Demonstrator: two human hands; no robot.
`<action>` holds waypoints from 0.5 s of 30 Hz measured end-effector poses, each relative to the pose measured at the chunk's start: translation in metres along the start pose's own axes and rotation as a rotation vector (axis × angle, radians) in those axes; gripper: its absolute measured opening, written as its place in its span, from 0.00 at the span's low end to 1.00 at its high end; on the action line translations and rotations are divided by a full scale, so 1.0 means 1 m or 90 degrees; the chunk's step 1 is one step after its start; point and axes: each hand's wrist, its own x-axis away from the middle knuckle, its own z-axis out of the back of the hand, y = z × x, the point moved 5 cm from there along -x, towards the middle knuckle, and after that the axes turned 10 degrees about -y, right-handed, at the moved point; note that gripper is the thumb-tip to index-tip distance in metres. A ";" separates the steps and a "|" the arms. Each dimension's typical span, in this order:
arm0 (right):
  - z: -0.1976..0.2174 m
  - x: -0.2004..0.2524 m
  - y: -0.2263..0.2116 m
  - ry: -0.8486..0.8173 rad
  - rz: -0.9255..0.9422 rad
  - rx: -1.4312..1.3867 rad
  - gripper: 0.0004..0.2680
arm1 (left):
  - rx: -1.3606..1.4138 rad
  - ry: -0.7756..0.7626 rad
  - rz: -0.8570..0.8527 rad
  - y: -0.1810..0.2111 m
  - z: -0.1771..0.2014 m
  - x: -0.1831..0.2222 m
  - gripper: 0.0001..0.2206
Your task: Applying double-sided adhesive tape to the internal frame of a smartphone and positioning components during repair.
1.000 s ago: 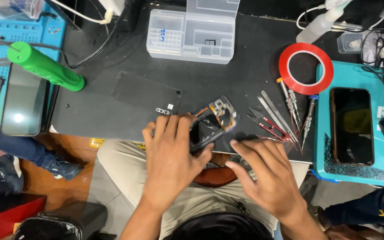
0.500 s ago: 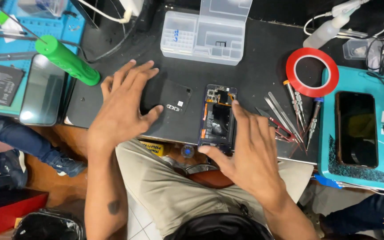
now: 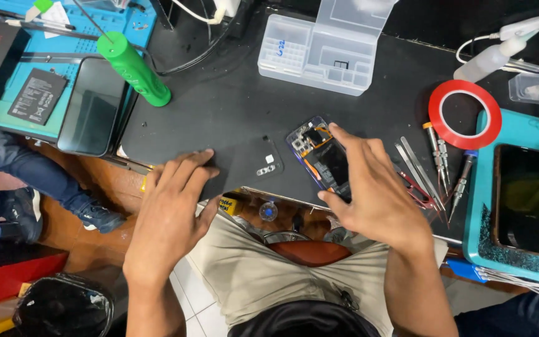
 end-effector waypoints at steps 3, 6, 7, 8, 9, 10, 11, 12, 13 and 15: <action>0.005 0.005 0.011 -0.124 -0.108 -0.071 0.38 | 0.101 0.065 0.035 -0.003 0.006 0.023 0.11; 0.005 0.007 0.012 -0.142 -0.027 -0.049 0.36 | 0.202 0.238 0.089 0.002 0.022 0.039 0.03; 0.003 0.009 0.011 -0.146 -0.026 -0.049 0.36 | 0.203 0.237 0.093 0.005 0.012 0.040 0.03; 0.006 0.009 0.005 -0.091 0.048 -0.068 0.36 | 0.232 0.329 0.140 0.002 0.007 0.047 0.03; 0.009 0.010 -0.002 -0.036 0.122 -0.089 0.35 | 0.259 0.421 0.188 0.000 0.002 0.055 0.04; 0.004 0.013 -0.010 -0.037 0.128 -0.088 0.35 | 0.255 0.425 0.191 0.007 -0.010 0.053 0.04; 0.007 0.018 -0.019 0.084 0.159 -0.098 0.28 | 0.421 0.489 0.215 0.007 -0.025 0.055 0.05; 0.011 0.027 -0.026 0.204 0.185 -0.109 0.22 | 0.592 0.545 0.236 0.008 -0.043 0.055 0.08; 0.004 0.033 -0.032 0.203 0.187 -0.109 0.22 | 0.591 0.547 0.237 0.025 -0.052 0.053 0.08; -0.006 0.045 -0.042 0.256 0.196 -0.199 0.11 | 0.830 0.457 0.342 0.050 -0.088 0.045 0.11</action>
